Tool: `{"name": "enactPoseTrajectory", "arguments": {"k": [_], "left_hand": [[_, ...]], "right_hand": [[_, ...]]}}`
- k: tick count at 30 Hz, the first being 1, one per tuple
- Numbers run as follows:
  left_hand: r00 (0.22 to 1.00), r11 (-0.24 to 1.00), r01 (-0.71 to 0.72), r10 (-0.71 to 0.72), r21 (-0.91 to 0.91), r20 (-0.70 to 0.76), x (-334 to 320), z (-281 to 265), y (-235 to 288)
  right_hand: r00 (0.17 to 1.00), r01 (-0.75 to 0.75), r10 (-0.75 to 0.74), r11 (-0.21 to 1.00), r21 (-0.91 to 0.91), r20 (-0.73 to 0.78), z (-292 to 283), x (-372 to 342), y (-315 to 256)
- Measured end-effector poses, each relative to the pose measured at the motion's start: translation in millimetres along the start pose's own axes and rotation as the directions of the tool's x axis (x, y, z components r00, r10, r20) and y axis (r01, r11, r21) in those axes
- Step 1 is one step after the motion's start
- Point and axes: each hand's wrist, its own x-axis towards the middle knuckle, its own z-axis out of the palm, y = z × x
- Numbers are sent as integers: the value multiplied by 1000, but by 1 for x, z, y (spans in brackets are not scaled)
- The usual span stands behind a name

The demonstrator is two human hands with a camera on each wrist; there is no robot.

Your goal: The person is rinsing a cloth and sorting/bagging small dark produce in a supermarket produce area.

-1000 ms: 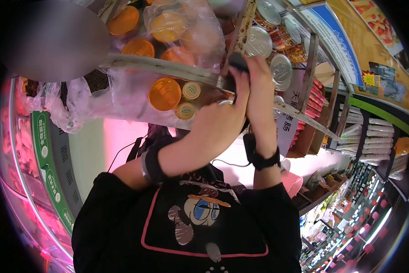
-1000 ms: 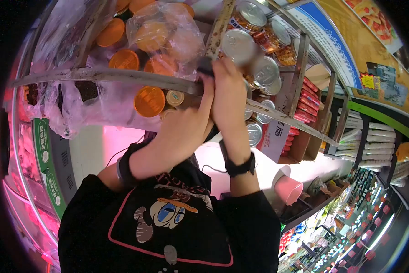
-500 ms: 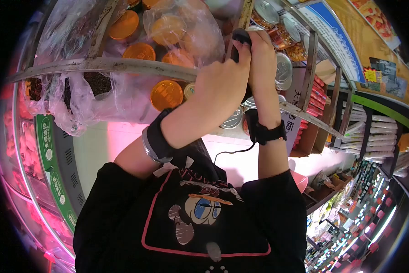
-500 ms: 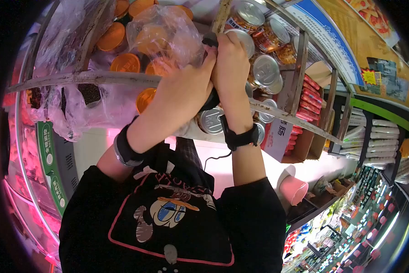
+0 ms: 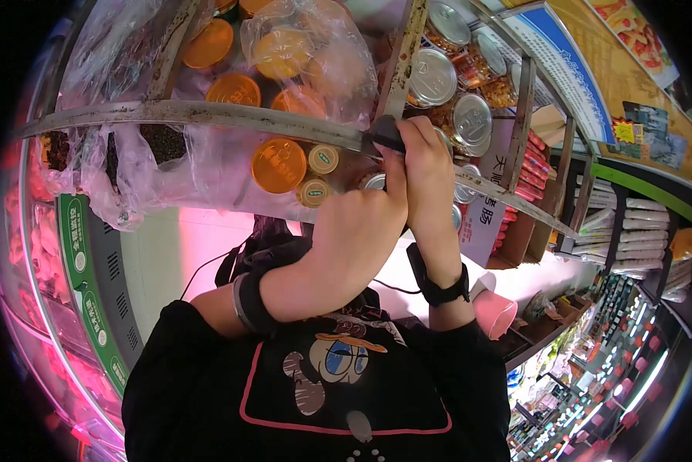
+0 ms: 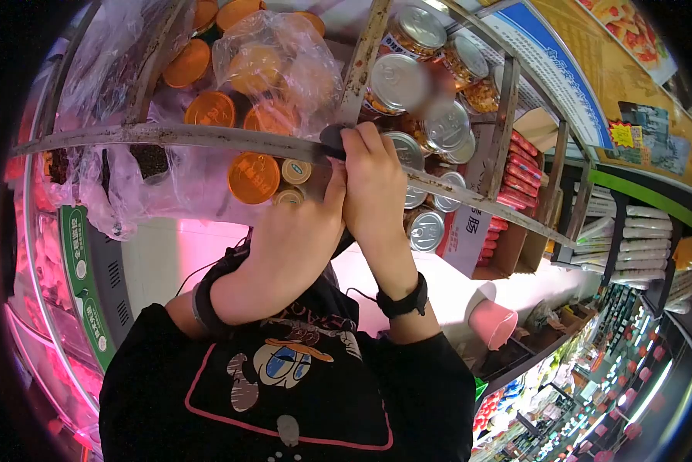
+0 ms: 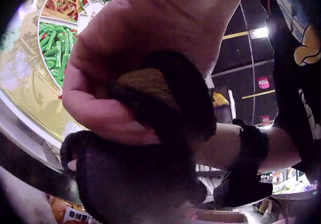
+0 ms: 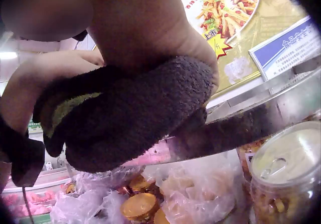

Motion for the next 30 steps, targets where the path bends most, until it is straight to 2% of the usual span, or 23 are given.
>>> {"name": "enactPoseTrajectory", "arguments": {"k": [4, 6, 7, 9, 13, 15, 16, 18, 22, 24, 25, 27, 28, 30], "left_hand": [[999, 998, 36, -37, 57, 4, 34, 1, -6], [993, 997, 51, -45, 53, -107, 57, 3, -14], [994, 997, 47, -41, 62, -104, 66, 3, -20], [976, 990, -87, 106, 110, -188, 77, -1, -27], [984, 983, -51, 79, 174, -160, 62, -6, -18], [995, 995, -59, 65, 86, -70, 43, -9, -18], [999, 997, -44, 45, 59, -7, 30, -16, -15], [999, 992, -18, 12, 123, 49, 5, -17, -6], [999, 976, -28, 23, 214, 26, 2, -16, -2], [995, 994, 25, -34, 105, 90, 18, -18, -4], [995, 994, 23, -33, 106, 90, 27, -16, -5], [999, 991, 35, -39, 132, 33, 48, -9, -7], [999, 990, 27, -32, 139, 33, 59, -7, -11], [996, 994, -42, 50, 101, -77, 80, -6, -20]], "right_hand": [[996, -13, 11, 1000, -18, -93, 10, 31, 15], [988, -3, -29, 977, -211, -149, 15, 54, 25], [988, -7, -25, 979, -204, -154, 16, 61, 27], [978, 37, -72, 983, -178, -197, 14, 68, 29], [976, 29, -70, 980, -195, -207, 10, 57, 23], [997, -13, 1, 986, -167, -71, 5, 38, 12], [999, 6, -13, 987, -161, -42, 2, 24, 5], [998, 9, -16, 994, -109, -57, 0, -1, -9], [999, -2, -2, 994, -113, -37, 1, 2, -8], [998, -52, 52, 999, -10, -47, 1, 11, -1], [997, -53, 52, 999, -9, -49, 3, 18, 3], [989, -53, 23, 977, -208, -145, 8, 37, 16], [988, -58, 27, 977, -203, -154, 8, 47, 21], [979, -13, -33, 975, -222, -203, 6, 65, 26]]}}
